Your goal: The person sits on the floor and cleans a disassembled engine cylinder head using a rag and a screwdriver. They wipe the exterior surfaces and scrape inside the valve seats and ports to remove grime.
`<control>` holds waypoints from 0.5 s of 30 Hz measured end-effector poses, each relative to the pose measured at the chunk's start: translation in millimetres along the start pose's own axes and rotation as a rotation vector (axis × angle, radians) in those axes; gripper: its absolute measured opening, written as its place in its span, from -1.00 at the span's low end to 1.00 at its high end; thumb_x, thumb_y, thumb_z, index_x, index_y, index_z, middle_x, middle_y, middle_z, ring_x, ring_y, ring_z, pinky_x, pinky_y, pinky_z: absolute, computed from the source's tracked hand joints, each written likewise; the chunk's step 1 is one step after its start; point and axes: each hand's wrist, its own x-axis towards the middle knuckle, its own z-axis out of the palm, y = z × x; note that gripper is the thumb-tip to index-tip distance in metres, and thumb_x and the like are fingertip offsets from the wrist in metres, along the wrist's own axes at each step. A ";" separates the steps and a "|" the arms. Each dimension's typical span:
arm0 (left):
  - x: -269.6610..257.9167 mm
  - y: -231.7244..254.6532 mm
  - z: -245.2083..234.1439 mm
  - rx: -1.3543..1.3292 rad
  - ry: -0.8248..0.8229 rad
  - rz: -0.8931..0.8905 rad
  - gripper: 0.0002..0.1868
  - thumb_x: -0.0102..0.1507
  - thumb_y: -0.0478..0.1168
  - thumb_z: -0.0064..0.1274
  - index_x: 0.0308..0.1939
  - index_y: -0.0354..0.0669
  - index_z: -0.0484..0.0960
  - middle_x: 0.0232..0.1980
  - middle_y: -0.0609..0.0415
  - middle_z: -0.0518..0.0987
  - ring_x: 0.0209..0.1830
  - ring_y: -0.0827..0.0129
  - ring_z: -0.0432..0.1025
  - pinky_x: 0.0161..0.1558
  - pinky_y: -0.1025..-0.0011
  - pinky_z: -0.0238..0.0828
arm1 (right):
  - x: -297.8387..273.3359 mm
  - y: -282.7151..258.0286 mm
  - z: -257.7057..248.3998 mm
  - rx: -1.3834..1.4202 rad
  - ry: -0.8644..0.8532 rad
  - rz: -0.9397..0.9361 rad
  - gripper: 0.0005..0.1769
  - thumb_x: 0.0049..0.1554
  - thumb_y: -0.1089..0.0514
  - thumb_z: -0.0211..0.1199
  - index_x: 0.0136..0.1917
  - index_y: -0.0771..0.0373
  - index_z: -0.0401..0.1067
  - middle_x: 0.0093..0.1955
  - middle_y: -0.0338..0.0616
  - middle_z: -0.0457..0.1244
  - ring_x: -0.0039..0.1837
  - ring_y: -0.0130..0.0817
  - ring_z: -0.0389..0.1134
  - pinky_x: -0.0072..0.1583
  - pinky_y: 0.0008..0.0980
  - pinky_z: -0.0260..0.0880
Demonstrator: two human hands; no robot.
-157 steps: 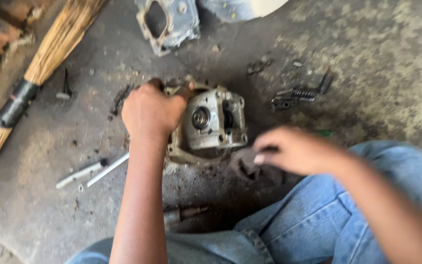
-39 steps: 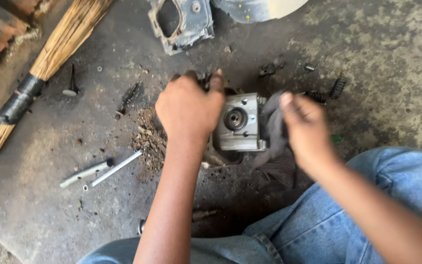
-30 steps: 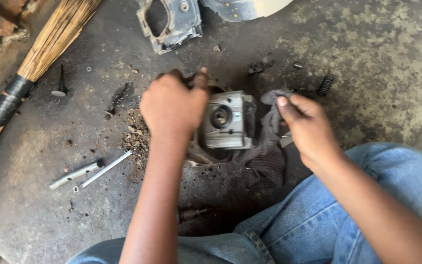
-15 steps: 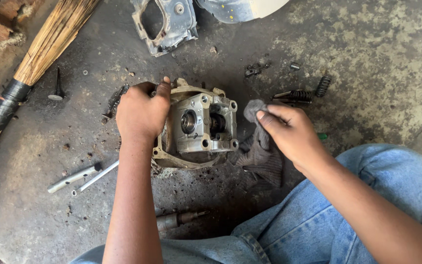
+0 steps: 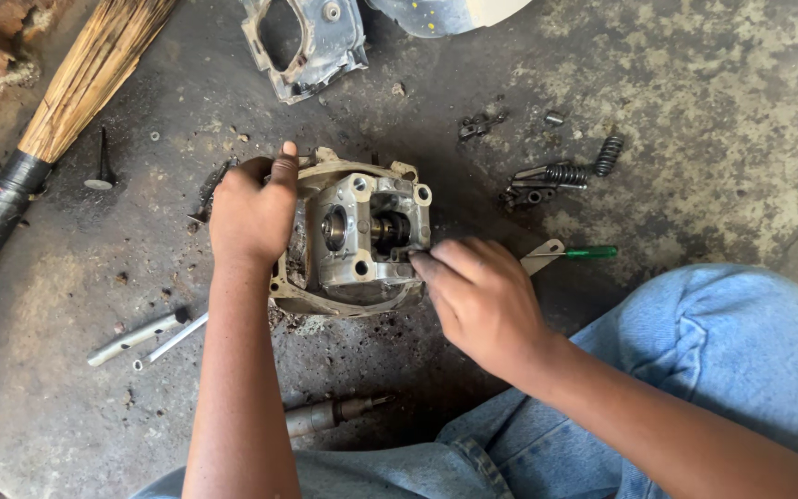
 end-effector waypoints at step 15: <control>12.8 -32.8 7.8 -0.132 0.005 0.043 -0.42 0.36 0.16 -0.13 0.08 -0.28 0.67 -0.01 -0.27 0.68 0.07 -0.01 0.57 0.19 0.16 0.41 | -26.2 -31.9 -0.3 0.013 -0.222 -0.156 -0.58 -0.19 0.32 0.32 0.01 0.35 0.58 -0.12 -0.11 0.36 -0.09 -0.23 0.38 -0.07 -0.17 0.38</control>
